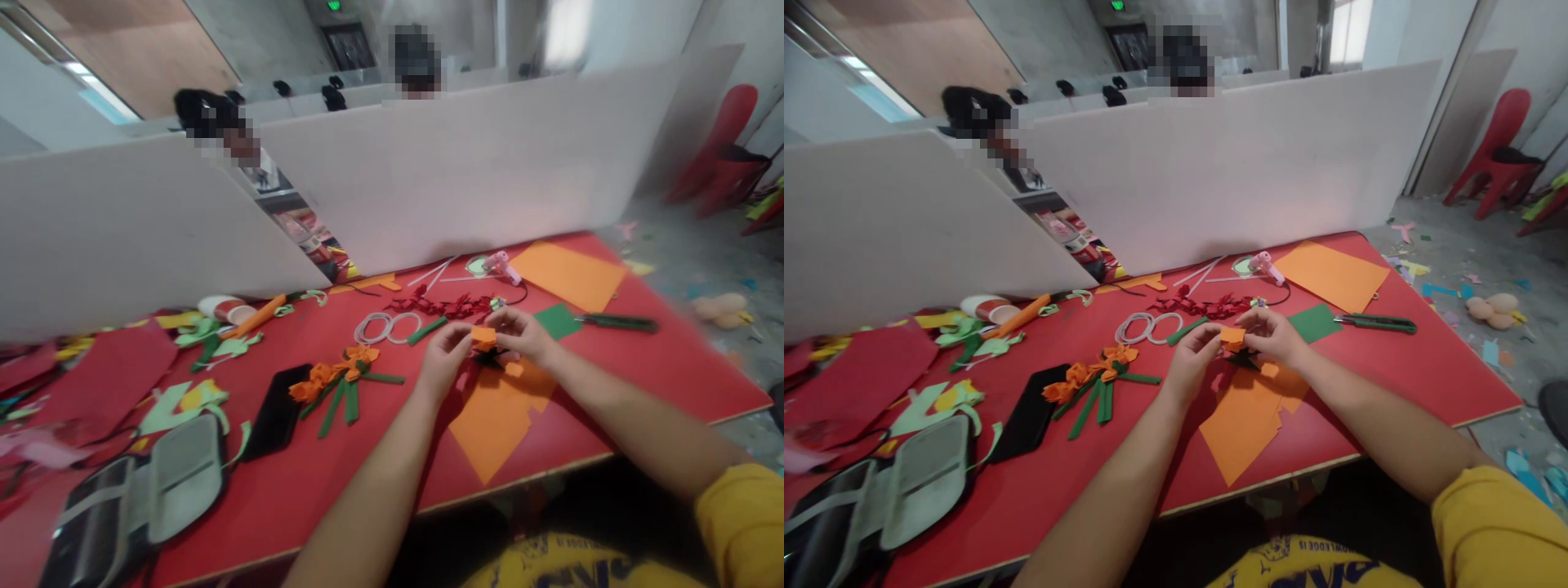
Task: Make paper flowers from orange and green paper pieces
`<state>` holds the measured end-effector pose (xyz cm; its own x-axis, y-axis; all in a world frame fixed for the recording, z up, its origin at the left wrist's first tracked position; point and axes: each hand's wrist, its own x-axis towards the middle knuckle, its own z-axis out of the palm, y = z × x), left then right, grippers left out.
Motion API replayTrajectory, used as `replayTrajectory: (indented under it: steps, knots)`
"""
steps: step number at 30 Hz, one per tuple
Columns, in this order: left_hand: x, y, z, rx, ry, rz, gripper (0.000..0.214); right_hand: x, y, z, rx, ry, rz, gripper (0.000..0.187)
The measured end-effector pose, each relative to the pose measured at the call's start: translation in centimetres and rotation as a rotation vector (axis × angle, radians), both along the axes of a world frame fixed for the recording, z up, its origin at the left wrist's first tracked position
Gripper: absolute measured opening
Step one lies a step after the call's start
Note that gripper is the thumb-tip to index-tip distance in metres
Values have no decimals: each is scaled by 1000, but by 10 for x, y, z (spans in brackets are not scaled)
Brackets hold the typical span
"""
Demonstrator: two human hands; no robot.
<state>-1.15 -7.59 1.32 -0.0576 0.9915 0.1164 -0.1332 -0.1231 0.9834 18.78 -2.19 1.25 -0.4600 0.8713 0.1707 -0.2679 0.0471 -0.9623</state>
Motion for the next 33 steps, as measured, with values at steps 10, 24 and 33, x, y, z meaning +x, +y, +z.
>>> replayTrajectory:
  steps: [10, 24, 33]
  knots:
    - [0, 5, -9, 84, 70, 11, 22, -2, -3, 0, 87, -78, -59, 35]
    - [-1, 0, 1, 170, 162, 183, 25, 4, 8, 3, -188, 19, -56, 45]
    - [4, -13, 10, 322, 492, 159, 14, 1, 5, -2, -235, 76, -73, 46]
